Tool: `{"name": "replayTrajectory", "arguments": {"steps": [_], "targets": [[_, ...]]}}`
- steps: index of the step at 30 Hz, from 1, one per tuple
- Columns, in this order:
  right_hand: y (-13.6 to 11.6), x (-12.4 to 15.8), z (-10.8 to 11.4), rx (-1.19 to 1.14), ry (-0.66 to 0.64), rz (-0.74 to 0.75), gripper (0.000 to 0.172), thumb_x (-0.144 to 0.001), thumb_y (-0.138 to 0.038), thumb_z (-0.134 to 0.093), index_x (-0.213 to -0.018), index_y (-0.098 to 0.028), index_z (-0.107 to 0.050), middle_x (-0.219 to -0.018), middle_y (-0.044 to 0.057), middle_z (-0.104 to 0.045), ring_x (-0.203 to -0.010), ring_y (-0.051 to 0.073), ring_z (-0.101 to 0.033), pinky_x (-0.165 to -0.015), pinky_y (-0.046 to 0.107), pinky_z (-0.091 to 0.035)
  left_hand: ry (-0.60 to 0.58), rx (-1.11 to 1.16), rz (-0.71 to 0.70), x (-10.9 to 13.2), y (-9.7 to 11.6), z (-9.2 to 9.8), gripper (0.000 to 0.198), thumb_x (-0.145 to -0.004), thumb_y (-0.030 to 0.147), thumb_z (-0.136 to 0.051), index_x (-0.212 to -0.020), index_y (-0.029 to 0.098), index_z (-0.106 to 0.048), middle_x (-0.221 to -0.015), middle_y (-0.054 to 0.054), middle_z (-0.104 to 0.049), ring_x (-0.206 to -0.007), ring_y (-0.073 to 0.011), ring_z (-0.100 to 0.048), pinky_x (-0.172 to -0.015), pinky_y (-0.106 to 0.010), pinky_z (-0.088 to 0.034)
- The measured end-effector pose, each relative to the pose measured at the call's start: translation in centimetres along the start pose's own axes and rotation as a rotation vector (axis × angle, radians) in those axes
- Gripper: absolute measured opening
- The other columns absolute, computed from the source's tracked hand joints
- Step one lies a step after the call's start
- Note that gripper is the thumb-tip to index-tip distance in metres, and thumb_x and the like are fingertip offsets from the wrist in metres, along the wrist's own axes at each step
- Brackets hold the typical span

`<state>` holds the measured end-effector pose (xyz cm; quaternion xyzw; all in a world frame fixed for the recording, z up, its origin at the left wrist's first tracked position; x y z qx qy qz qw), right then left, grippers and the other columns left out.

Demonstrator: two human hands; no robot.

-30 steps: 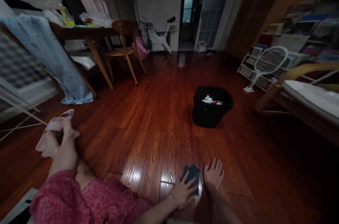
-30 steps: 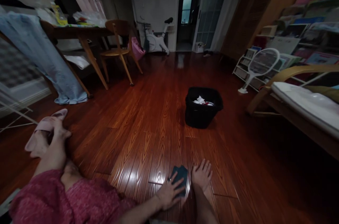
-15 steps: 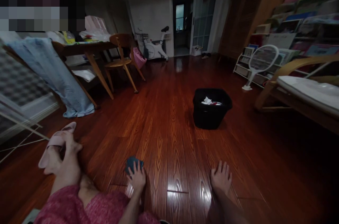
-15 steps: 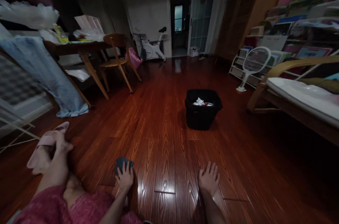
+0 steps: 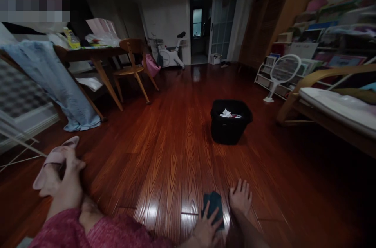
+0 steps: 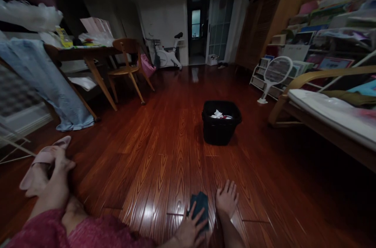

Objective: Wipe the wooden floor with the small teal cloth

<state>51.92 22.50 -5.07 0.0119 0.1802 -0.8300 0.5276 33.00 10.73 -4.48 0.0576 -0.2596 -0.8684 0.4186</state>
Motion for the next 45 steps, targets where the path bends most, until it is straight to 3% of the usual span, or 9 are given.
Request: {"name": "replayTrajectory", "arguments": {"steps": [3, 7, 11, 16, 22, 28, 34, 38, 45], "targets": [[0.0, 0.0, 0.2, 0.012, 0.011, -0.004, 0.067, -0.093, -0.030, -0.022, -0.152, -0.002, -0.037, -0.158, 0.022, -0.037, -0.151, 0.029, -0.022, -0.119, 0.052, -0.021, -0.026, -0.013, -0.066, -0.2, -0.5, 0.8, 0.061, -0.099, 0.053, -0.046, -0.154, 0.045, -0.023, -0.164, 0.005, -0.026, -0.153, -0.0345, -0.010, -0.118, -0.073, -0.014], [-0.2, -0.1, 0.3, 0.014, -0.012, -0.009, 0.068, -0.093, -0.031, -0.022, -0.152, -0.001, -0.037, -0.158, 0.022, -0.036, -0.151, 0.030, -0.022, -0.119, 0.051, -0.020, 0.111, -0.091, 0.325, 1.4, -9.5, 7.1, 0.056, -0.099, 0.041, -0.044, -0.153, 0.042, -0.032, -0.163, 0.006, -0.027, -0.153, -0.0325, -0.011, -0.121, -0.068, -0.007], [-0.1, -0.1, 0.0, 0.006, -0.040, -0.023, 0.068, -0.093, -0.030, -0.022, -0.153, -0.002, -0.034, -0.159, 0.022, -0.034, -0.151, 0.029, -0.022, -0.119, 0.053, -0.019, 0.316, -0.144, 0.982, 10.3, -20.5, 13.2, 0.053, -0.101, 0.030, -0.030, -0.153, 0.031, -0.038, -0.164, -0.001, -0.027, -0.152, -0.0337, -0.015, -0.119, -0.067, -0.015], [0.0, -0.2, -0.5, -0.003, -0.056, -0.037, 0.068, -0.094, -0.031, -0.022, -0.155, -0.003, -0.031, -0.161, 0.021, -0.030, -0.152, 0.029, -0.020, -0.120, 0.052, -0.018, 0.618, -0.019, 1.406, 21.1, -26.5, 14.8, 0.057, -0.099, 0.038, -0.027, -0.155, 0.032, -0.033, -0.164, -0.005, -0.028, -0.149, -0.0408, -0.022, -0.110, -0.077, -0.022], [-0.3, -0.1, 0.2, 0.030, -0.079, -0.045, 0.066, -0.094, -0.029, -0.025, -0.154, -0.003, -0.033, -0.163, 0.020, -0.028, -0.152, 0.028, -0.020, -0.121, 0.050, -0.017, 0.443, -0.025, 1.419, 16.5, -24.3, 12.9, 0.062, -0.099, 0.045, -0.030, -0.155, 0.020, -0.036, -0.165, -0.010, -0.021, -0.148, -0.0460, -0.017, -0.114, -0.070, -0.023], [-0.6, 0.1, 0.7, 0.078, -0.079, -0.049, 0.065, -0.094, -0.028, -0.025, -0.154, -0.005, -0.035, -0.163, 0.018, -0.029, -0.151, 0.027, -0.022, -0.121, 0.048, -0.016, 0.137, -0.090, 0.519, 1.6, -10.7, 6.5, 0.060, -0.096, 0.047, -0.045, -0.153, 0.031, -0.039, -0.166, -0.003, -0.020, -0.152, -0.0419, -0.006, -0.120, -0.068, -0.012], [-0.5, 0.1, 0.5, 0.069, -0.084, -0.037, 0.065, -0.093, -0.027, -0.027, -0.154, -0.006, -0.035, -0.163, 0.017, -0.028, -0.152, 0.027, -0.018, -0.121, 0.049, -0.015, -0.078, 0.007, -0.099, -2.6, 1.4, -0.3, 0.058, -0.099, 0.045, -0.046, -0.154, 0.046, -0.027, -0.166, 0.007, -0.016, -0.153, -0.0377, -0.008, -0.118, -0.073, -0.017], [-0.6, 0.2, 0.6, 0.081, -0.099, -0.041, 0.064, -0.093, -0.027, -0.027, -0.154, -0.006, -0.036, -0.163, 0.017, -0.030, -0.152, 0.026, -0.018, -0.122, 0.049, -0.015, -0.065, -0.057, -0.043, -2.4, -1.5, 2.1, 0.061, -0.098, 0.039, -0.048, -0.154, 0.045, -0.026, -0.164, 0.006, -0.023, -0.153, -0.0345, -0.010, -0.120, -0.070, -0.015], [-0.6, 0.0, 0.6, 0.083, -0.090, -0.051, 0.065, -0.094, -0.028, -0.026, -0.154, -0.005, -0.035, -0.163, 0.017, -0.028, -0.151, 0.027, -0.022, -0.122, 0.047, -0.015, 0.232, -0.236, 0.867, 9.1, -21.0, 13.5, 0.052, -0.102, 0.034, -0.030, -0.154, 0.032, -0.035, -0.164, 0.001, -0.025, -0.152, -0.0327, -0.014, -0.119, -0.065, -0.018]]}}
Point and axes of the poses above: each hand's wrist, its own x-axis away from the middle knuckle, its own z-axis out of the back of the hand, y = z × x, the point moved 10 cm from there along -x, towards the middle knuckle
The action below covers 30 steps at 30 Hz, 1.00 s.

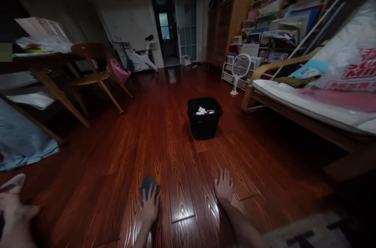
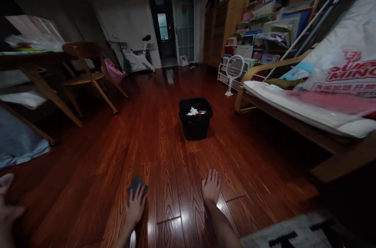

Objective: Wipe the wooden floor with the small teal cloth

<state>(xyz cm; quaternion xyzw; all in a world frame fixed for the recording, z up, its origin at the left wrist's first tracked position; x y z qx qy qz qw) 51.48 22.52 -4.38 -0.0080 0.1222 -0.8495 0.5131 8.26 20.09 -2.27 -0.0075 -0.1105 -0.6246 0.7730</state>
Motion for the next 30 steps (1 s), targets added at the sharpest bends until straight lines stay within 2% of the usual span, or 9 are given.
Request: {"name": "replayTrajectory", "arguments": {"steps": [4, 7, 9, 11, 17, 21, 24, 26, 30], "targets": [[0.2, -0.2, -0.5, -0.024, 0.006, -0.001, 0.065, -0.094, -0.028, -0.026, -0.154, -0.006, -0.034, -0.163, 0.018, -0.029, -0.151, 0.027, -0.023, -0.121, 0.048, -0.016, 0.107, 0.082, 0.435, 0.9, -13.2, 0.3, 0.056, -0.102, 0.037, -0.019, -0.157, 0.029, -0.031, -0.166, 0.000, -0.021, -0.150, -0.0385, -0.022, -0.114, -0.069, -0.029], [0.2, -0.2, -0.5, -0.035, 0.007, 0.007, 0.065, -0.094, -0.028, -0.026, -0.155, -0.006, -0.032, -0.163, 0.019, -0.029, -0.151, 0.027, -0.022, -0.121, 0.051, -0.016, 0.115, 0.128, 0.568, 2.3, -15.9, -0.5, 0.056, -0.100, 0.040, -0.026, -0.155, 0.033, -0.034, -0.163, 0.000, -0.030, -0.147, -0.0401, -0.029, -0.112, -0.067, -0.034], [0.2, -0.2, -0.5, -0.048, 0.002, 0.007, 0.066, -0.094, -0.028, -0.026, -0.156, -0.005, -0.030, -0.163, 0.019, -0.027, -0.152, 0.028, -0.020, -0.120, 0.052, -0.016, 0.121, 0.092, 0.586, 3.1, -14.0, -0.4, 0.059, -0.099, 0.043, -0.031, -0.155, 0.026, -0.036, -0.162, -0.005, -0.033, -0.146, -0.0432, -0.028, -0.114, -0.065, -0.032], [0.2, -0.2, -0.5, -0.056, -0.004, 0.003, 0.067, -0.094, -0.028, -0.026, -0.156, -0.004, -0.029, -0.164, 0.020, -0.025, -0.152, 0.028, -0.019, -0.120, 0.051, -0.017, 0.043, 0.027, 0.425, 3.2, -8.9, -0.9, 0.064, -0.098, 0.045, -0.036, -0.155, 0.016, -0.035, -0.163, -0.012, -0.026, -0.146, -0.0482, -0.022, -0.114, -0.068, -0.027], [0.3, -0.2, -0.6, -0.055, 0.015, 0.008, 0.066, -0.094, -0.029, -0.026, -0.155, -0.004, -0.032, -0.163, 0.020, -0.028, -0.152, 0.028, -0.019, -0.120, 0.051, -0.016, -0.219, 0.119, -0.472, 8.1, 11.6, -4.8, 0.070, -0.095, 0.056, -0.047, -0.158, 0.031, -0.027, -0.167, -0.001, -0.013, -0.152, -0.0407, 0.000, -0.121, -0.064, -0.017], [0.2, -0.1, -0.3, -0.038, 0.036, 0.026, 0.066, -0.093, -0.028, -0.027, -0.153, -0.003, -0.034, -0.161, 0.020, -0.030, -0.151, 0.029, -0.020, -0.120, 0.050, -0.017, -0.319, 0.215, -0.895, 12.9, 18.8, -5.9, 0.059, -0.099, 0.059, -0.039, -0.155, 0.042, -0.028, -0.166, 0.004, -0.019, -0.153, -0.0365, -0.005, -0.120, -0.069, -0.012], [0.1, -0.1, 0.0, -0.033, 0.037, 0.031, 0.066, -0.093, -0.027, -0.027, -0.153, -0.002, -0.034, -0.161, 0.020, -0.031, -0.151, 0.029, -0.019, -0.120, 0.049, -0.017, -0.320, 0.195, -0.934, 12.1, 19.0, -5.4, 0.054, -0.101, 0.057, -0.038, -0.153, 0.045, -0.030, -0.163, 0.006, -0.029, -0.153, -0.0326, -0.012, -0.120, -0.069, -0.011], [0.0, 0.0, 0.2, -0.037, 0.034, 0.028, 0.066, -0.093, -0.027, -0.027, -0.153, -0.002, -0.034, -0.161, 0.020, -0.030, -0.151, 0.029, -0.019, -0.120, 0.049, -0.017, -0.268, 0.161, -0.814, 9.3, 16.6, -4.4, 0.053, -0.101, 0.052, -0.039, -0.153, 0.043, -0.032, -0.163, 0.006, -0.030, -0.154, -0.0309, -0.012, -0.121, -0.065, -0.014], [-0.1, 0.0, 0.3, -0.045, 0.040, 0.026, 0.066, -0.093, -0.029, -0.026, -0.153, -0.002, -0.034, -0.161, 0.021, -0.031, -0.151, 0.028, -0.021, -0.120, 0.050, -0.018, -0.117, 0.079, -0.232, 2.5, 5.3, -1.3, 0.052, -0.102, 0.041, -0.034, -0.154, 0.038, -0.034, -0.164, 0.005, -0.025, -0.153, -0.0314, -0.010, -0.121, -0.063, -0.018]]}}
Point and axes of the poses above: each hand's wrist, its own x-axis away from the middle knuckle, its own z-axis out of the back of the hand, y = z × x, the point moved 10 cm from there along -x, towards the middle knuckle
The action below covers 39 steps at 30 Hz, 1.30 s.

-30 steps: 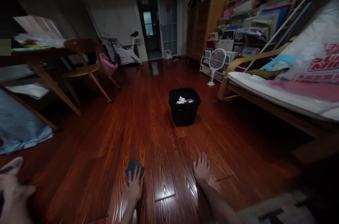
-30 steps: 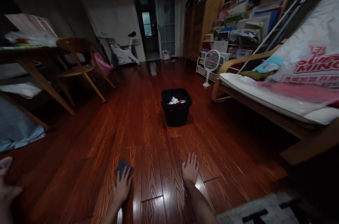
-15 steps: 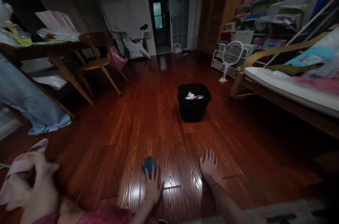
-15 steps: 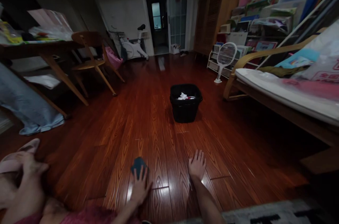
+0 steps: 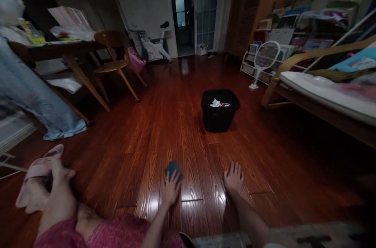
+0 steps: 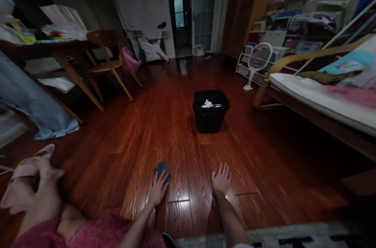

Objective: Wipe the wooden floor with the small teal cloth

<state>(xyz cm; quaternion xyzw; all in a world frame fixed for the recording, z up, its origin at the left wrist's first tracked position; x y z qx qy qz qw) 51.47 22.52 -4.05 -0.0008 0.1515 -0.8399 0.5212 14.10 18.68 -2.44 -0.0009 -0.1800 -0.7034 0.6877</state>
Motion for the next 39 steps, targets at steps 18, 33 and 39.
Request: {"name": "replayTrajectory", "arguments": {"steps": [18, 33, 39], "targets": [[0.6, -0.2, -0.8, -0.012, 0.038, 0.024, 0.067, -0.093, -0.031, -0.025, -0.154, -0.004, -0.033, -0.158, 0.023, -0.036, -0.150, 0.030, -0.023, -0.118, 0.053, -0.021, -0.300, 0.081, -0.353, 6.6, 10.6, -4.7, 0.070, -0.095, 0.060, -0.041, -0.158, 0.033, -0.025, -0.168, -0.001, -0.006, -0.151, -0.0416, 0.007, -0.119, -0.069, -0.008], [0.8, -0.1, -0.6, -0.029, 0.018, 0.019, 0.068, -0.091, -0.030, -0.027, -0.153, -0.001, -0.036, -0.158, 0.024, -0.035, -0.150, 0.030, -0.024, -0.118, 0.052, -0.024, -0.100, -0.018, 0.084, 1.6, 0.5, 0.1, 0.069, -0.093, 0.028, -0.042, -0.159, 0.034, -0.022, -0.167, 0.005, -0.011, -0.154, -0.0324, 0.000, -0.122, -0.061, -0.012], [0.2, -0.1, 0.8, -0.025, 0.058, 0.018, 0.066, -0.093, -0.029, -0.023, -0.151, -0.001, -0.039, -0.156, 0.024, -0.039, -0.149, 0.030, -0.027, -0.117, 0.053, -0.026, -0.197, 0.032, 0.156, 3.0, -1.5, 0.2, 0.081, -0.084, 0.027, -0.048, -0.160, 0.026, -0.018, -0.168, 0.003, -0.003, -0.153, -0.0363, 0.006, -0.122, -0.059, -0.013]]}}
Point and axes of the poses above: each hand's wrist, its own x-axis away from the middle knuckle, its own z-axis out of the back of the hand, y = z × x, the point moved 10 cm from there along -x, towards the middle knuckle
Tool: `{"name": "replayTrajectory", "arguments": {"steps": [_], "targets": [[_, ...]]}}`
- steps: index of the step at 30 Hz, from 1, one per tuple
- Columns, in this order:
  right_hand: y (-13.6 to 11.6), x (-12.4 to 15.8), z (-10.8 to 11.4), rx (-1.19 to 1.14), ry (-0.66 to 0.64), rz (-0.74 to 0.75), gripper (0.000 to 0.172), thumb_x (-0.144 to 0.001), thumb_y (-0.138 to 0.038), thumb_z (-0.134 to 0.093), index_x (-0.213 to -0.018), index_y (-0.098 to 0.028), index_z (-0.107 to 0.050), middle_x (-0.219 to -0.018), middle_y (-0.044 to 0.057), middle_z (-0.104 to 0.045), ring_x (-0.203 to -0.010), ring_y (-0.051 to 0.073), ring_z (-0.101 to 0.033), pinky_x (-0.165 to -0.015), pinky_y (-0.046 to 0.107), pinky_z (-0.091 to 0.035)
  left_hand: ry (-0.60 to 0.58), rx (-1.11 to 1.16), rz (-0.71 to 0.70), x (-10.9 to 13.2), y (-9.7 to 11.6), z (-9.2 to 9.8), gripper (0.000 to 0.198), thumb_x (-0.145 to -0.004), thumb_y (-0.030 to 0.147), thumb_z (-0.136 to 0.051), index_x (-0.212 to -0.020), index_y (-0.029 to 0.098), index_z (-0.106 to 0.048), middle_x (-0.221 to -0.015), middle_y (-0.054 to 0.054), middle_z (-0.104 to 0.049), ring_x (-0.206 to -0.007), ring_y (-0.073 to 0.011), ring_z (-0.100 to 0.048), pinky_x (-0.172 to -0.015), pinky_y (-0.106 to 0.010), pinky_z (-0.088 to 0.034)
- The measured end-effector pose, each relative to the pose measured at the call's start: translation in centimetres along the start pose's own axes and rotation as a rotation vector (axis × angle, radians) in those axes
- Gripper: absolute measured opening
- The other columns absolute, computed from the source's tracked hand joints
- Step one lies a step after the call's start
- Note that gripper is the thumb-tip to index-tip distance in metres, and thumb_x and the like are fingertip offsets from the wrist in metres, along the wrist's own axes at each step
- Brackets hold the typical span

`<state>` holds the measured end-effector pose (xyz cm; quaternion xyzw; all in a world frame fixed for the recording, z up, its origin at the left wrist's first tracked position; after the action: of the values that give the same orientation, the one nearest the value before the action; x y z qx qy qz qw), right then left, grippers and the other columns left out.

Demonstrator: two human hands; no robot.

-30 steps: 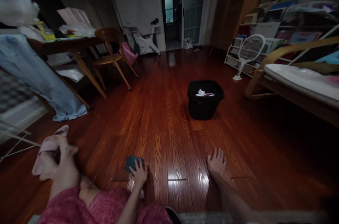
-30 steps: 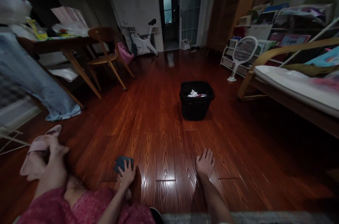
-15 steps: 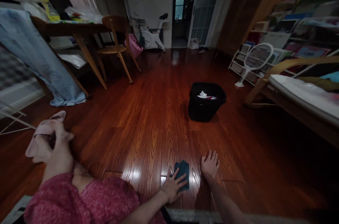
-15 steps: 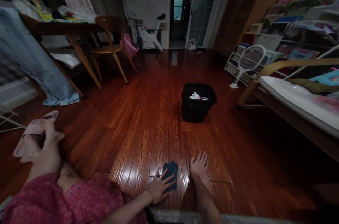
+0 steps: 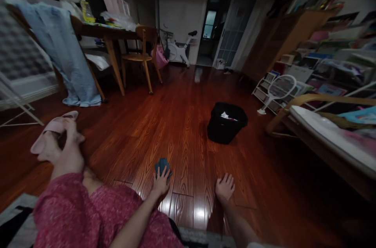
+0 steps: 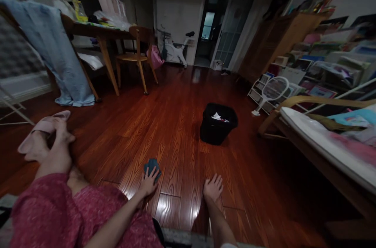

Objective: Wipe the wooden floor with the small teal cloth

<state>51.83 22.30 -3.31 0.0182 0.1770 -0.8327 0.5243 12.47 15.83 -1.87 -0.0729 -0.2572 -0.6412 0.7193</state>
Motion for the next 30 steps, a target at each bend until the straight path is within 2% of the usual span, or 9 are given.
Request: {"name": "replayTrajectory", "arguments": {"steps": [7, 10, 12, 16, 19, 21, 25, 27, 30], "targets": [[-2.3, 1.9, 0.0, -0.077, -0.006, -0.068, 0.067, -0.092, -0.027, -0.026, -0.151, 0.003, -0.036, -0.152, 0.035, -0.037, -0.147, 0.039, -0.029, -0.111, 0.066, -0.028, -0.084, 0.056, -0.100, 0.9, 0.6, -0.4, 0.086, -0.080, 0.038, -0.049, -0.160, 0.029, -0.018, -0.168, 0.002, -0.001, -0.152, -0.0345, 0.010, -0.122, -0.058, -0.009], [-5.1, 4.5, -1.1, -0.078, -0.093, 0.049, 0.067, -0.092, -0.031, -0.033, -0.152, -0.004, -0.038, -0.154, 0.033, -0.035, -0.147, 0.042, -0.027, -0.110, 0.069, -0.026, -0.072, 0.057, -0.106, 1.2, 0.3, 0.1, 0.091, -0.080, 0.036, -0.051, -0.161, 0.026, -0.010, -0.169, -0.002, 0.001, -0.153, -0.0320, 0.006, -0.123, -0.053, -0.013], [-9.2, 7.2, -2.2, -0.074, -0.228, 0.267, 0.065, -0.090, -0.027, -0.036, -0.152, -0.007, -0.039, -0.157, 0.028, -0.034, -0.149, 0.039, -0.026, -0.113, 0.067, -0.025, -0.050, 0.053, -0.084, 1.4, -0.1, 0.3, 0.093, -0.081, 0.034, -0.051, -0.161, 0.022, -0.005, -0.168, -0.005, 0.005, -0.154, -0.0300, 0.003, -0.123, -0.049, -0.015], [-21.0, 15.2, -2.3, -0.145, -0.466, 0.839, 0.069, -0.086, -0.016, -0.040, -0.155, -0.018, -0.037, -0.165, 0.011, -0.026, -0.153, 0.024, -0.019, -0.122, 0.047, -0.021, -0.033, 0.044, -0.013, 2.1, -1.2, 0.5, 0.091, -0.084, 0.032, -0.049, -0.161, 0.019, -0.004, -0.167, -0.009, 0.008, -0.154, -0.0292, 0.001, -0.123, -0.048, -0.014], [-27.9, 19.2, -1.9, -0.153, -0.611, 1.002, 0.071, -0.088, -0.020, -0.043, -0.157, -0.022, -0.031, -0.167, 0.007, -0.020, -0.154, 0.022, -0.014, -0.123, 0.045, -0.017, -0.084, 0.055, 0.036, 3.0, -2.5, 0.1, 0.087, -0.088, 0.036, -0.045, -0.161, 0.016, -0.003, -0.167, -0.012, 0.007, -0.154, -0.0302, 0.000, -0.123, -0.050, -0.015], [-30.5, 20.3, -2.0, -0.113, -0.699, 1.026, 0.069, -0.091, -0.025, -0.044, -0.158, -0.023, -0.029, -0.167, 0.008, -0.018, -0.154, 0.023, -0.015, -0.122, 0.047, -0.018, -0.109, 0.053, 0.054, 3.7, -3.4, 0.0, 0.085, -0.090, 0.039, -0.044, -0.161, 0.015, -0.003, -0.167, -0.013, 0.007, -0.154, -0.0310, 0.000, -0.123, -0.051, -0.014], [-30.6, 20.2, -1.5, -0.080, -0.737, 1.045, 0.057, -0.097, -0.031, -0.041, -0.154, -0.028, -0.038, -0.167, 0.006, -0.022, -0.152, 0.022, -0.022, -0.121, 0.048, -0.018, -0.115, 0.048, 0.060, 4.6, -4.3, 0.3, 0.083, -0.092, 0.047, -0.041, -0.161, 0.016, -0.005, -0.167, -0.013, 0.007, -0.154, -0.0307, -0.003, -0.123, -0.051, -0.013], [-28.1, 19.8, -1.1, -0.071, -0.733, 1.041, 0.051, -0.099, -0.034, -0.038, -0.149, -0.028, -0.045, -0.166, 0.006, -0.026, -0.151, 0.022, -0.025, -0.121, 0.048, -0.018, -0.120, 0.035, 0.038, 4.8, -4.1, 0.3, 0.081, -0.094, 0.050, -0.038, -0.161, 0.017, -0.007, -0.167, -0.013, 0.007, -0.154, -0.0303, -0.004, -0.123, -0.052, -0.012], [-22.1, 19.6, -0.3, -0.057, -0.715, 1.019, 0.047, -0.100, -0.037, -0.038, -0.144, -0.027, -0.052, -0.163, 0.007, -0.032, -0.149, 0.023, -0.028, -0.120, 0.048, -0.022, -0.152, 0.007, -0.014, 4.7, -3.6, -0.2, 0.080, -0.093, 0.053, -0.038, -0.161, 0.022, -0.010, -0.167, -0.011, 0.006, -0.154, -0.0307, -0.002, -0.122, -0.055, -0.009]]}}
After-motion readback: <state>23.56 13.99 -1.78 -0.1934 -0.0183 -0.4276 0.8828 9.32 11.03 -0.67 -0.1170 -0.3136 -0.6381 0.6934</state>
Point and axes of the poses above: each hand's wrist, its own x-axis away from the middle knuckle, its own z-axis out of the back of the hand, y = z × x, the point moved 10 cm from there along -x, towards the middle knuckle
